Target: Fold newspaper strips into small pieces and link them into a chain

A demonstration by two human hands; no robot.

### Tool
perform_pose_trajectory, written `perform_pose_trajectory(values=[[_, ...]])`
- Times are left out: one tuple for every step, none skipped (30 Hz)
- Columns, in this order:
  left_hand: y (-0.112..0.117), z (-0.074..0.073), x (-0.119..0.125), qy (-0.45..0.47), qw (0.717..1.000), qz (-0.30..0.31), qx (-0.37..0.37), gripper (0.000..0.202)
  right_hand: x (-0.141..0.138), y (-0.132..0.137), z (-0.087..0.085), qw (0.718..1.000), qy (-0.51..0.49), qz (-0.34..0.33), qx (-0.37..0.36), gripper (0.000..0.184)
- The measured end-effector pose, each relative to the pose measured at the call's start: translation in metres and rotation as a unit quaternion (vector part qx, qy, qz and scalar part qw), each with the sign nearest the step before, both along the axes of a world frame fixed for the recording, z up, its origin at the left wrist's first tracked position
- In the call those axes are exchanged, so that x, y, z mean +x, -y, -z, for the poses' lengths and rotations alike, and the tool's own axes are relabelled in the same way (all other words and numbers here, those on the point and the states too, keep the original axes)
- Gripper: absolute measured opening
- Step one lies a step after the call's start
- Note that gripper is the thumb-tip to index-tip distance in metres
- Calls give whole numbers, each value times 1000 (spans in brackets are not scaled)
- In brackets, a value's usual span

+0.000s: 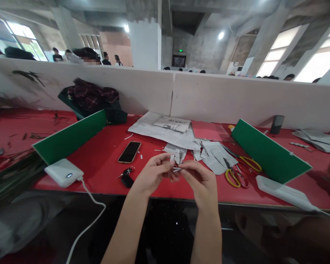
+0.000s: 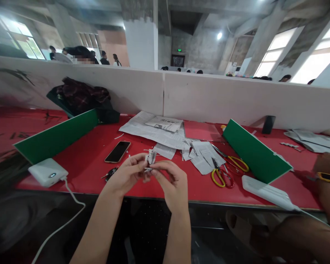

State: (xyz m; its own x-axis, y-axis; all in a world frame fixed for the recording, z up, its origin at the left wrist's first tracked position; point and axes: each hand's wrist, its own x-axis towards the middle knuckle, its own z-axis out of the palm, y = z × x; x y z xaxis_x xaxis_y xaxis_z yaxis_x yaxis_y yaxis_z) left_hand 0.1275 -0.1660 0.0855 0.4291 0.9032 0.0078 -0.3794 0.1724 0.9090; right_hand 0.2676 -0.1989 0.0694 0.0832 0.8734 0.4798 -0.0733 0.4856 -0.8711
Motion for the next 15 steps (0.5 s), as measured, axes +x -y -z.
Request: perform_pose_trajectory(values=[[1,3,2,34,999,38,-18,24,0,6,-5,999,27,20,21,11],[2,6,4,64,995,69,-33,23,-1,12,-10,997,50,39,38,13],[2,8,6,89,991,91,-45,24,-3,16,-13,995,72,51,50,14],[2,11,8,107,987,104,-53,25,-4,20,-15,993,86,62,59,15],[2,13,10,118,985,109,-57,26,-5,23,-16,991,94,66,64,16],[3,14,11,123,985,110,-59,27,-6,25,-16,991,97,66,68,16],[3,15,12,123,984,111,-57,28,-7,26,-16,991,96,67,72,17],[3,15,13,121,985,111,-52,28,-8,26,-14,991,91,69,74,17],[4,15,14,114,987,106,-45,28,-9,27,-13,991,85,70,75,17],[5,14,14,101,990,96,-33,27,-9,27,-11,992,77,72,75,17],[6,13,14,83,993,76,-16,25,-10,26,-10,992,65,82,74,17],[7,11,13,61,997,46,7,23,-10,26,-9,991,51,99,76,16],[9,10,13,32,999,11,35,21,-10,26,-8,989,36,121,78,16],[10,7,12,0,998,-23,65,19,-9,25,-7,986,22,142,81,15],[12,5,10,-35,994,-47,94,18,-8,24,-6,984,15,158,80,13]])
